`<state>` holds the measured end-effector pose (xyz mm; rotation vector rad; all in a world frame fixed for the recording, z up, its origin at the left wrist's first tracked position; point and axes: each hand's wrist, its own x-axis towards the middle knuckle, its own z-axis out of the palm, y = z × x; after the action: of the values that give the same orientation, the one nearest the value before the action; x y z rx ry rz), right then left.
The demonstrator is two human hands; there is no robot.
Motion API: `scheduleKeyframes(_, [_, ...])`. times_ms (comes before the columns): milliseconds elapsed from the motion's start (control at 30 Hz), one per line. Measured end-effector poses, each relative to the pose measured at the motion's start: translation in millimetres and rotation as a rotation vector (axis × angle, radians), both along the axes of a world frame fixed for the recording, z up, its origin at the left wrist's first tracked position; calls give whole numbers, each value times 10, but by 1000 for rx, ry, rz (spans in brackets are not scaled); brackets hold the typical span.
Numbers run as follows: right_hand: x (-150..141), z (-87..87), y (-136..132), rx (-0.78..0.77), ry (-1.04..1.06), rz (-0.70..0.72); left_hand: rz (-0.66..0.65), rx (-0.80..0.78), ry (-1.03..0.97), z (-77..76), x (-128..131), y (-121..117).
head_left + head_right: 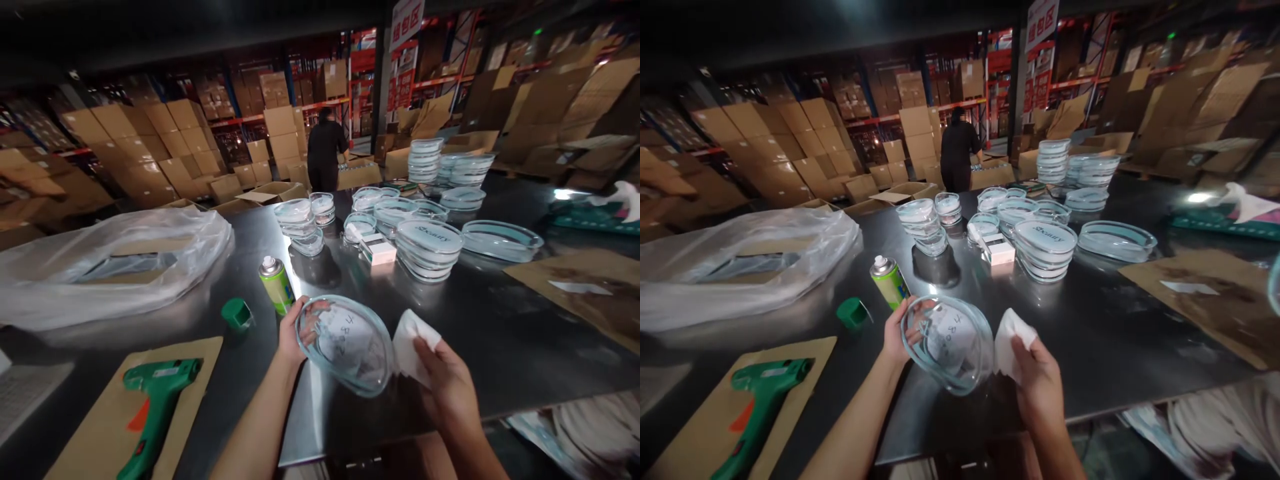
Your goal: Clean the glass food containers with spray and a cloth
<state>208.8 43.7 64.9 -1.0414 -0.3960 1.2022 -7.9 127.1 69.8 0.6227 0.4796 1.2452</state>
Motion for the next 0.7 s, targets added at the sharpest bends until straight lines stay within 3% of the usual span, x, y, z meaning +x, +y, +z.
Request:
scheduleKeyframes(200, [-69, -15, 21, 170, -387, 233, -85, 49, 139, 0, 61, -38])
scheduleKeyframes(300, [-68, 58, -34, 195, -667, 376, -94, 67, 224, -13, 96, -17])
scheduleKeyframes(400, [-88, 166, -81, 180, -789, 461, -112, 69, 321, -38, 99, 5])
scheduleKeyframes(500, [-103, 273, -86, 108, -682, 565, -113, 106, 389, -63, 84, 6])
scheduleKeyframes(700, [-171, 381, 8, -189, -252, 968, -181, 279, 487, -62, 128, -56])
